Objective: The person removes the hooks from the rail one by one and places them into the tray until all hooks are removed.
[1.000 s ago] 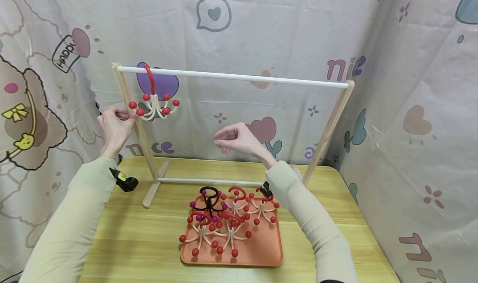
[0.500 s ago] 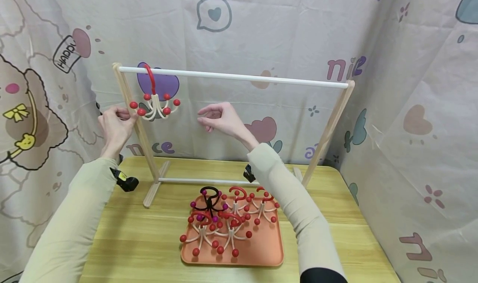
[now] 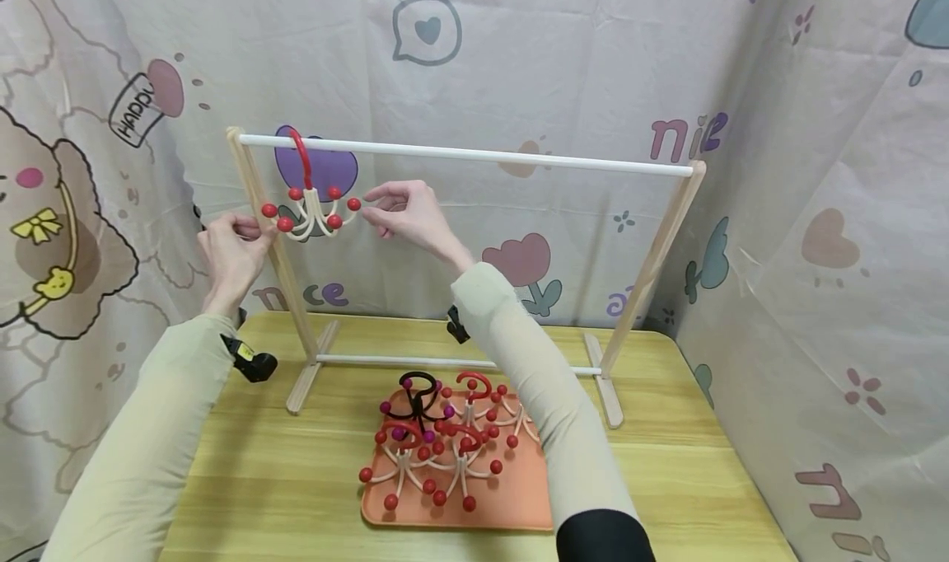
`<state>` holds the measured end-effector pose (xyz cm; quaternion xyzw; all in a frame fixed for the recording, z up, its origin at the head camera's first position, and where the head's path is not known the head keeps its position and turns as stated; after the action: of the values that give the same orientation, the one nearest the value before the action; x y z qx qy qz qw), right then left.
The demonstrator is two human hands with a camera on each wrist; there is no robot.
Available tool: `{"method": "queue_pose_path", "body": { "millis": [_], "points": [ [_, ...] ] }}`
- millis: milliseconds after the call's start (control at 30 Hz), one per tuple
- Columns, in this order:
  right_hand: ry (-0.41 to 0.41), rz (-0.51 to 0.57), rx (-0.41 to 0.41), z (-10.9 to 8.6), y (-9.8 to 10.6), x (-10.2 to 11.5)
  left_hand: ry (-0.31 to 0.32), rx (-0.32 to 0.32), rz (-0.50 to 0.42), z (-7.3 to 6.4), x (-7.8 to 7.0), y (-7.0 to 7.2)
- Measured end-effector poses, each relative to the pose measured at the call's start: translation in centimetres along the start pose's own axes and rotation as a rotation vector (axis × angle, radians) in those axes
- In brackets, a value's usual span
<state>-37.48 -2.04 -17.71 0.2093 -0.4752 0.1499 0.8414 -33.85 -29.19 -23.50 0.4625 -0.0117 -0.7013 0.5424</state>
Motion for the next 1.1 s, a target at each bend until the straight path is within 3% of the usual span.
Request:
{"method": "queue_pose_path", "body": {
  "millis": [300, 533, 733, 1100],
  "points": [
    [0.005, -0.012, -0.056, 2.5, -1.5, 0.6, -0.008, -0.009, -0.005, 0.0, -0.2, -0.2],
    [0.063, -0.013, -0.111, 4.3, -3.1, 1.1, 0.012, 0.011, -0.027, 0.0, 0.1, -0.2],
    [0.058, -0.07, -0.183, 5.1, -4.3, 1.3, 0.017, 0.019, -0.03, -0.2, 0.2, 0.0],
    [0.039, -0.144, -0.21, 6.1, -5.3, 1.9, 0.001, 0.011, -0.017, 0.0, 0.1, -0.2]
  ]
}}
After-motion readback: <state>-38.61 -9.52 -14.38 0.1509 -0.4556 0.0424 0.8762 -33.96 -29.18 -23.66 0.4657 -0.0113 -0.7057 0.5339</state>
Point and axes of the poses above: each hand's wrist, its own z-axis towards the middle knuckle, its own y-axis out of the back of the hand, x = y × z, the point moved 8 cm from there along z, towards the middle knuckle, and after that the axes turned 11 degrees about z, right-handed, at the moved point
